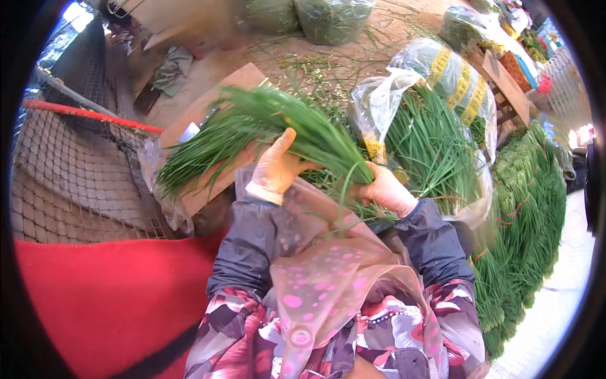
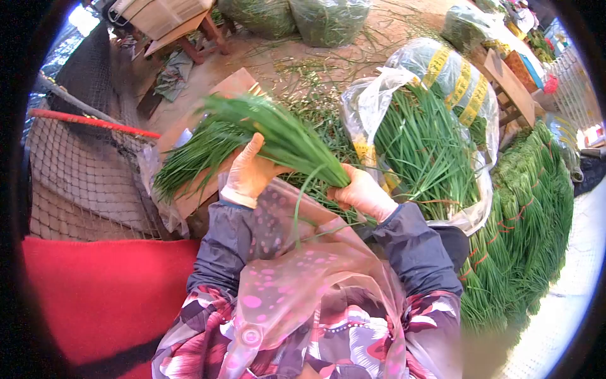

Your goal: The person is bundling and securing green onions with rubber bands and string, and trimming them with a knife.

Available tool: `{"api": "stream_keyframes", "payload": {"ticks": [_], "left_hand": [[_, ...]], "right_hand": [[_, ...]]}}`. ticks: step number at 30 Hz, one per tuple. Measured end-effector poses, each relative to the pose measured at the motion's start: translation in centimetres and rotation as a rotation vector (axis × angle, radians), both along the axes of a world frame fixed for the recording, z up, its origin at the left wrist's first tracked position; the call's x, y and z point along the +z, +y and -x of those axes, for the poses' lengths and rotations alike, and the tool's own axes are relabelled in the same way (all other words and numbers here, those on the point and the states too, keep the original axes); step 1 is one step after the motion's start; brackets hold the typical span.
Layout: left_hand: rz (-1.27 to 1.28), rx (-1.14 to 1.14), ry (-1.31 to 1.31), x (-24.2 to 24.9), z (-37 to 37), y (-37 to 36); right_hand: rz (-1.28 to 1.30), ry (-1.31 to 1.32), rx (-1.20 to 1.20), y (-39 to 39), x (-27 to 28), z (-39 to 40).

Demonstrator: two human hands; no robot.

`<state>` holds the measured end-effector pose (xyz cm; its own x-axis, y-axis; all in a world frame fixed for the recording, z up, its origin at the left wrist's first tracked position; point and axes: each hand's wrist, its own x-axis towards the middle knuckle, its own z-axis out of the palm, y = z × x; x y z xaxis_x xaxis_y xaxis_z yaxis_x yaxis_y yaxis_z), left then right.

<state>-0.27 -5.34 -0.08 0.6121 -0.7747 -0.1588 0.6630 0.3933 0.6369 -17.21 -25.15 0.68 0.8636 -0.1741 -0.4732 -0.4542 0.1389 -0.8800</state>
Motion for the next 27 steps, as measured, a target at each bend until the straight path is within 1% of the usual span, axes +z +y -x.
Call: {"api": "stream_keyframes", "payload": {"ticks": [1, 3, 4, 5, 7, 8, 9, 10, 11, 12, 13, 14, 17, 18, 19, 21, 23, 25, 26, 27], "left_hand": [[0.018, -0.018, 0.005, -0.4, 0.9, -0.2], [-0.414, 0.154, 0.042, -1.0, 3.4, 0.6], [-0.408, -0.001, 0.034, -2.3, 4.6, 0.7], [-0.402, -0.148, 0.022, -3.6, 5.6, 0.9], [-0.337, -0.542, 0.038, -4.3, 7.3, 0.4], [-0.282, -0.563, 0.055, -4.1, 8.4, 0.0], [-0.189, -0.569, 0.037, -4.4, 8.7, -1.0], [-0.183, -0.568, 0.030, -4.6, 8.4, -1.9], [-0.035, -0.560, 0.090, -4.9, 7.4, -3.0], [0.111, -0.550, 0.153, -5.0, 6.4, -4.1], [0.255, -0.537, 0.216, -4.2, 5.7, -5.1], [0.323, -0.366, 0.200, -3.3, 5.6, -6.0], [0.355, -0.336, 0.178, -1.5, 5.3, -6.9], [0.315, -0.333, 0.202, -0.7, 5.4, -6.6], [0.319, -0.331, 0.200, -1.0, 5.4, -6.7], [0.248, -0.277, 0.130, -1.9, 5.6, -6.9], [0.281, -0.273, 0.159, -1.5, 5.9, -6.8], [0.272, -0.321, 0.173, -0.5, 6.2, -6.4], [0.253, -0.330, 0.180, -0.4, 6.4, -6.5], [0.256, -0.339, 0.185, -1.2, 6.6, -6.7]], "right_hand": [[0.018, 0.005, -0.018, -0.6, -0.1, 0.5], [-0.053, 0.066, -0.069, -0.8, -1.1, 1.4], [-0.128, 0.099, -0.122, -0.6, -0.5, 1.9], [-0.120, 0.101, -0.134, -0.3, 0.1, 2.0], [-0.301, 0.037, -0.179, 0.1, 1.2, 2.0], [-0.402, 0.004, -0.167, 0.1, 0.8, 2.2], [-0.417, 0.036, -0.139, 0.2, 0.8, 2.5], [-0.442, 0.028, -0.085, 0.5, 1.0, 2.7], [-0.470, 0.023, -0.031, 0.9, 1.3, 2.9], [-0.427, 0.118, 0.027, 1.2, 1.5, 3.3], [-0.438, 0.123, 0.117, 1.4, 1.0, 3.5], [-0.455, 0.120, 0.162, 1.5, 0.9, 3.7], [-0.481, 0.148, 0.229, 1.5, 2.1, 4.0], [-0.488, 0.175, 0.249, 1.2, 2.5, 3.9], [-0.483, 0.174, 0.251, 0.4, 1.7, 3.8], [0.067, -0.305, 0.304, -1.3, -0.7, 3.7], [-0.062, -0.292, -0.037, -1.3, 4.7, 2.7], [0.188, -0.377, -0.186, -2.2, 6.4, 1.5], [0.460, -0.485, -0.141, -2.0, 7.7, 0.7], [0.465, -0.480, -0.148, -1.7, 9.2, -0.3]]}}
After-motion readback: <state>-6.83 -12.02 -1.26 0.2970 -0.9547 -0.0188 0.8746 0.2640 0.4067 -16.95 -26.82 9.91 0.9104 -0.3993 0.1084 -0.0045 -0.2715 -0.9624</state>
